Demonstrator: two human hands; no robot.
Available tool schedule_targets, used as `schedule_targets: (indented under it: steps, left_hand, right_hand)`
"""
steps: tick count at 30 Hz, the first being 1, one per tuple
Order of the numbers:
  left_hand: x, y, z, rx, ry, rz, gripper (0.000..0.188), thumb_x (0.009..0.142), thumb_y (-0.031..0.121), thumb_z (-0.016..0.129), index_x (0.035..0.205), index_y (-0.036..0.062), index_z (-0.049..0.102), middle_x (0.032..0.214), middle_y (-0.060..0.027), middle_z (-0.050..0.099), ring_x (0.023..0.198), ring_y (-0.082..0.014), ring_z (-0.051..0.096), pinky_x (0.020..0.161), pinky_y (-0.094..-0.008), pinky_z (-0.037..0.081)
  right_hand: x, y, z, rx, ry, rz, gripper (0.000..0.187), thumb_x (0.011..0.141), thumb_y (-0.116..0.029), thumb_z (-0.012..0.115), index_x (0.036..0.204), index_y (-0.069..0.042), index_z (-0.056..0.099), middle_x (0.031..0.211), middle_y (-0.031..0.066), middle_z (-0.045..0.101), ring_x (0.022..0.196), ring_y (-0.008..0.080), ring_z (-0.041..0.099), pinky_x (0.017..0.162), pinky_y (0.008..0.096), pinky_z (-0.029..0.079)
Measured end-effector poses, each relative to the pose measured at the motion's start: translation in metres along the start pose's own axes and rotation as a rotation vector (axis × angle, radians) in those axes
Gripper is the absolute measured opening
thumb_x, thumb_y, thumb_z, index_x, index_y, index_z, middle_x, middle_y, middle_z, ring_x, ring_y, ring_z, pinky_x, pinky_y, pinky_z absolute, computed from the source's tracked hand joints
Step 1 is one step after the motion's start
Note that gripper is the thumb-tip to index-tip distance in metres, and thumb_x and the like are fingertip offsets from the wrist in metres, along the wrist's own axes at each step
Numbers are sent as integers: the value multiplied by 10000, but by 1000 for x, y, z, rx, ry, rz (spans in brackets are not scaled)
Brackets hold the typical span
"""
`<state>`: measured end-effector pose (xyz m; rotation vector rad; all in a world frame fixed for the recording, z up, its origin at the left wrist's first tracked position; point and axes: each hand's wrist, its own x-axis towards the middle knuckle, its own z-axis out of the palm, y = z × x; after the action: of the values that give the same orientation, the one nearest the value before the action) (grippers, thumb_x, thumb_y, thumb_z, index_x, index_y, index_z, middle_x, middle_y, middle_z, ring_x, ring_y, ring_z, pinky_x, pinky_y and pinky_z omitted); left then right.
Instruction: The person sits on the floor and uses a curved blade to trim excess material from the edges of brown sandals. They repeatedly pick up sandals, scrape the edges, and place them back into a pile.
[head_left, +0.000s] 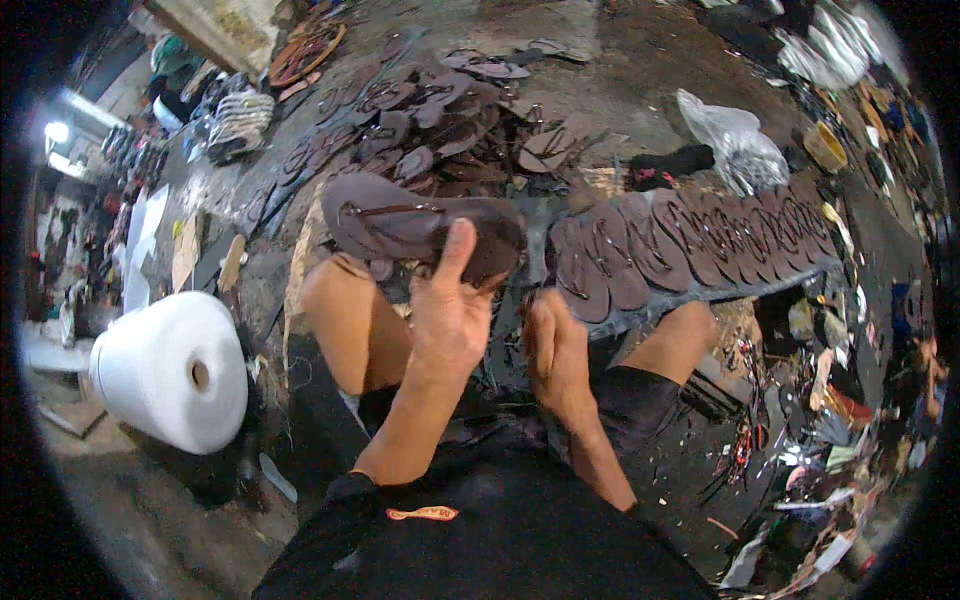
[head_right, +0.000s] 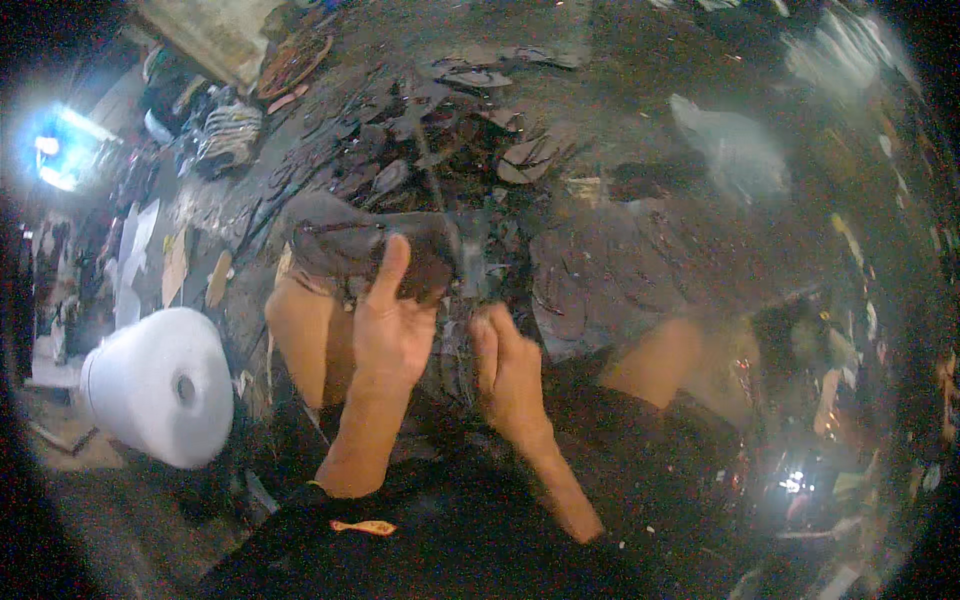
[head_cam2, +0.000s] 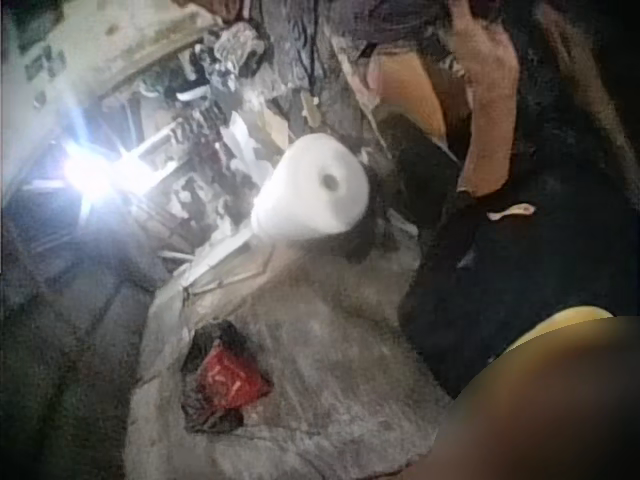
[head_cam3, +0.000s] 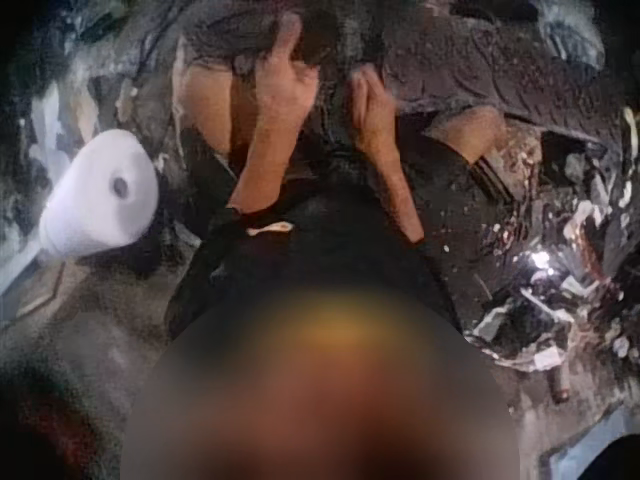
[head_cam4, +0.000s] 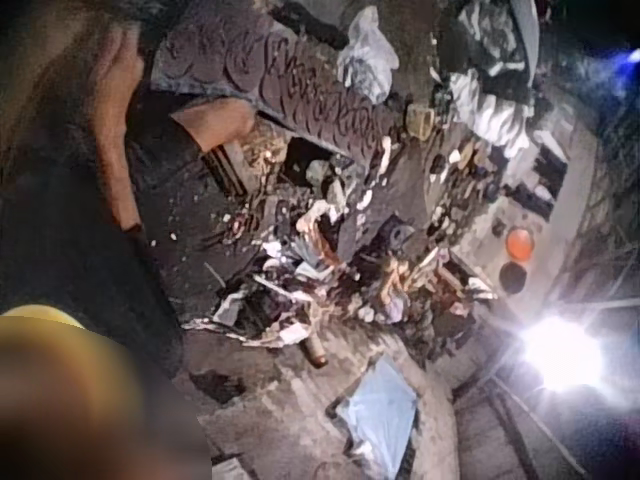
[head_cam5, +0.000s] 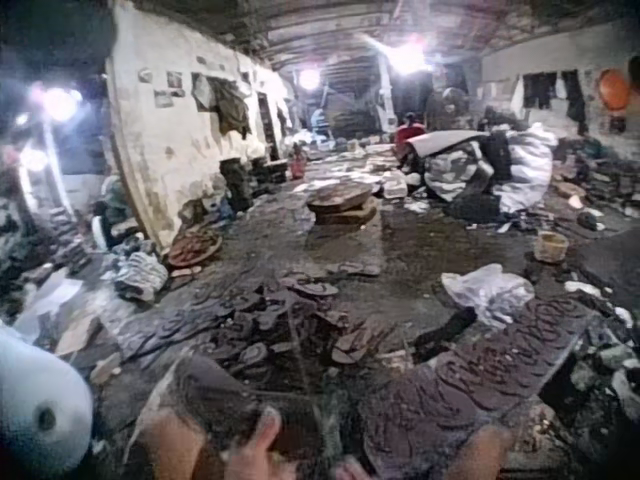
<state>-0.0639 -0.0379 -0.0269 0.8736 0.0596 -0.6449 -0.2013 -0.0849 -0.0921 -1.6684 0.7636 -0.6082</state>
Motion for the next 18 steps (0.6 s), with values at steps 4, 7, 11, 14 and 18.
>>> schedule_targets:
  steps: [4, 7, 11, 14, 18]
  left_hand:
    - [-2, 6, -16, -31, 4, -75, 287, 954, 212, 789, 1194, 85, 692, 1144, -42, 754, 1017, -213, 728, 936, -399, 583]
    - [-23, 7, -28, 30, -3, -126, 281, 981, 189, 748, 1233, 85, 677, 1165, -59, 748, 1063, -222, 724, 969, -415, 578]
    - [-32, 9, -31, 103, -69, -179, 268, 992, 123, 710, 1250, 76, 659, 1162, -61, 742, 1056, -223, 729, 956, -424, 599]
    - [-35, 9, -36, 84, -63, -150, 319, 947, 87, 759, 1246, 74, 648, 1123, -49, 737, 1002, -205, 736, 893, -409, 633]
    - [-44, 2, -52, 295, -11, -297, 347, 929, 91, 767, 1250, 101, 635, 1142, -37, 706, 1059, -238, 706, 955, -458, 598]
  right_hand:
    - [-76, 9, -19, -123, -13, 31, 250, 1075, -294, 540, 995, -58, 561, 689, 179, 576, 604, 388, 559, 538, 467, 421]
    - [-97, 17, -35, -241, -48, 74, 241, 1045, -319, 598, 1005, -84, 565, 743, 208, 632, 666, 470, 622, 555, 518, 447]
    - [-75, 26, -46, -378, -65, -4, 286, 1027, -373, 624, 1016, -93, 566, 809, 198, 665, 717, 450, 651, 588, 510, 473]
    - [-60, 15, -57, -403, -121, -7, 336, 1025, -428, 611, 1038, -94, 575, 852, 187, 693, 746, 449, 661, 611, 511, 490]
    - [-43, -11, -69, -490, -233, 64, 340, 1042, -439, 574, 1057, -100, 594, 839, 196, 697, 771, 462, 665, 630, 549, 491]
